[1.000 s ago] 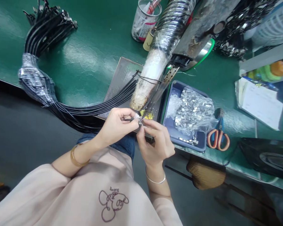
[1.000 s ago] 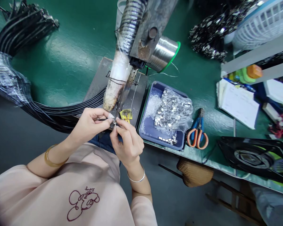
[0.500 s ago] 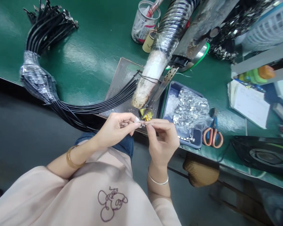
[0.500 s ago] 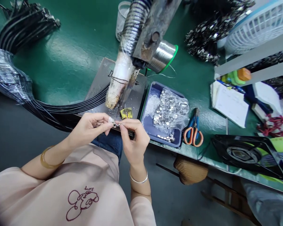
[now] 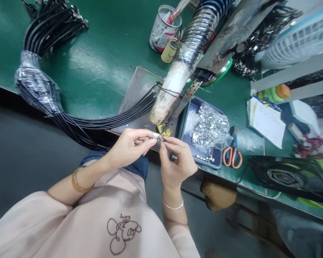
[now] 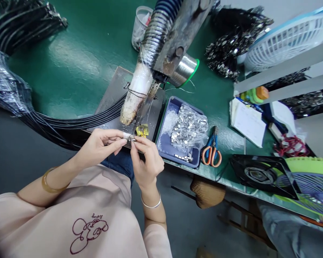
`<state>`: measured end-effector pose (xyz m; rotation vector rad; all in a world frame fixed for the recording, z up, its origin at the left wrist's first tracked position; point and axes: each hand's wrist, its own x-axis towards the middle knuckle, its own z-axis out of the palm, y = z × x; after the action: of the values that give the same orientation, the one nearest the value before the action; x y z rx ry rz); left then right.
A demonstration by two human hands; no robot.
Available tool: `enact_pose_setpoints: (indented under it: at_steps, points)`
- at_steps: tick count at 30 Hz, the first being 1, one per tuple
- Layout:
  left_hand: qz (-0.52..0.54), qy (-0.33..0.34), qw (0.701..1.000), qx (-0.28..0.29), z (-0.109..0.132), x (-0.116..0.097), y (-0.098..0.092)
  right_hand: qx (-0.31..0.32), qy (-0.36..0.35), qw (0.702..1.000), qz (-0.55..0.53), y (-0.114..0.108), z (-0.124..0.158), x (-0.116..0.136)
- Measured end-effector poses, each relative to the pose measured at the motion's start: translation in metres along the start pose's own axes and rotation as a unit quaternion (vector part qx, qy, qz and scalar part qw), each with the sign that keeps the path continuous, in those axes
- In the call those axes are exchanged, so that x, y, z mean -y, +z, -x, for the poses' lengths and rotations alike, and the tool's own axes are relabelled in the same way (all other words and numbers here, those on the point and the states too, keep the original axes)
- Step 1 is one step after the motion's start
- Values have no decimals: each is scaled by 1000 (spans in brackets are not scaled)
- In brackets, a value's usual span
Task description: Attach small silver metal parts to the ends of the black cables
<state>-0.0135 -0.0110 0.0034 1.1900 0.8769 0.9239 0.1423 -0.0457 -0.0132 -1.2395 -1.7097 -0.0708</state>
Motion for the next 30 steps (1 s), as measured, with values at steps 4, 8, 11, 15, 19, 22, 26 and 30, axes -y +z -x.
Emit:
enact_pose_setpoints:
  at_steps: [4,8,11,15,19,22,26,30]
  points:
    - [-7,37,999,5,-1,1,2,-18,-23,999,37,4,0,0]
    - [-18,25,999,14,-2,4,1,-17,-4,999,31,6,1,-1]
    - [-33,23,999,5,-3,6,1,-17,16,999,22,7,0,-1]
    - [-34,24,999,-7,-5,4,3,-15,23,999,18,9,-3,-1]
    - [-39,35,999,-5,-5,-1,3,-20,25,999,12,8,-6,1]
    - [-32,37,999,0,-6,-2,2,-18,25,999,10,7,-4,2]
    - [33,9,999,18,-8,1,-1,-7,11,1000,8,7,0,2]
    - [71,-30,997,29,-8,3,-3,27,19,999,-2,1,-2,3]
